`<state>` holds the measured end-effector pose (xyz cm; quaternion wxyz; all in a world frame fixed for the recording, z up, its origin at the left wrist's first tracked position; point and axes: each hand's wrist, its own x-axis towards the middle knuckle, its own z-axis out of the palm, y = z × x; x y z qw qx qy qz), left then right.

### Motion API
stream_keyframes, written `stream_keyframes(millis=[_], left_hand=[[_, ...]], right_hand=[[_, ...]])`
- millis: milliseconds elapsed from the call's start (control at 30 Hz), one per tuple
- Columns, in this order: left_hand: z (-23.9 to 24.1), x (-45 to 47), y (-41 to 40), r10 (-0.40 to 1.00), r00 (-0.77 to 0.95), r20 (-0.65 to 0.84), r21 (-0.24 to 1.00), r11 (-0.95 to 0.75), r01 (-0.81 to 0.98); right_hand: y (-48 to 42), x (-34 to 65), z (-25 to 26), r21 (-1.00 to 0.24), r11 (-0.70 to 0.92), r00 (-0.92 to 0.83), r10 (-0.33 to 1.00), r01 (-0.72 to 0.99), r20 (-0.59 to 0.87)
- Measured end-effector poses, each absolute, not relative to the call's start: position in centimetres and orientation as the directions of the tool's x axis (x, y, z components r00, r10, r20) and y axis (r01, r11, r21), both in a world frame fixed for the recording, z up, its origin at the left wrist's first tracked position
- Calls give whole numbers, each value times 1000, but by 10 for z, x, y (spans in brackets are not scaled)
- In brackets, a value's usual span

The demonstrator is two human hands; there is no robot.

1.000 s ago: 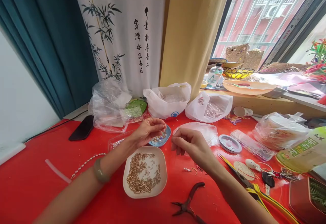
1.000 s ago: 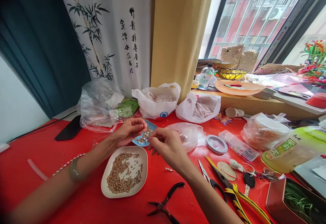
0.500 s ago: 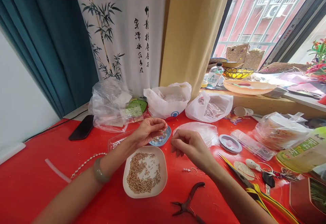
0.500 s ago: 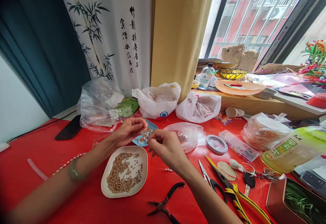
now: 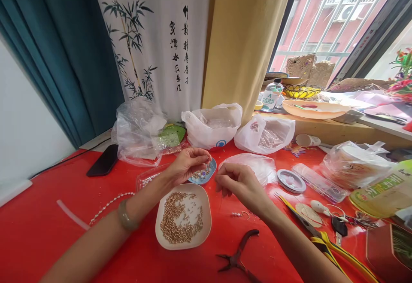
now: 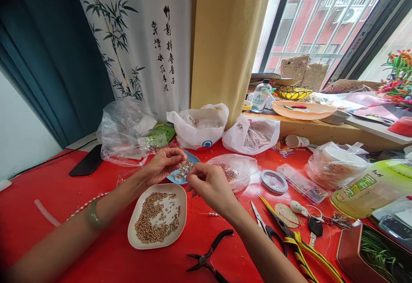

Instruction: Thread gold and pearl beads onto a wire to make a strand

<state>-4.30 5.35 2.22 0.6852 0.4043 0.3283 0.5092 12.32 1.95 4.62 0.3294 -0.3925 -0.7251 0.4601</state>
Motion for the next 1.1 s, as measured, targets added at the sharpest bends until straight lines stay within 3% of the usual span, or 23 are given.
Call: stream_keyframes(millis=[867,1100], left_hand=[[23,-43,53,968,250,-27,892,137,-430],[19,-43,54,962,267,54,913,61,-403]], right_hand=[[23,124,43,-916,272,-464,879,295,112],[25,122,39,-912,288,-480,869,294,120]])
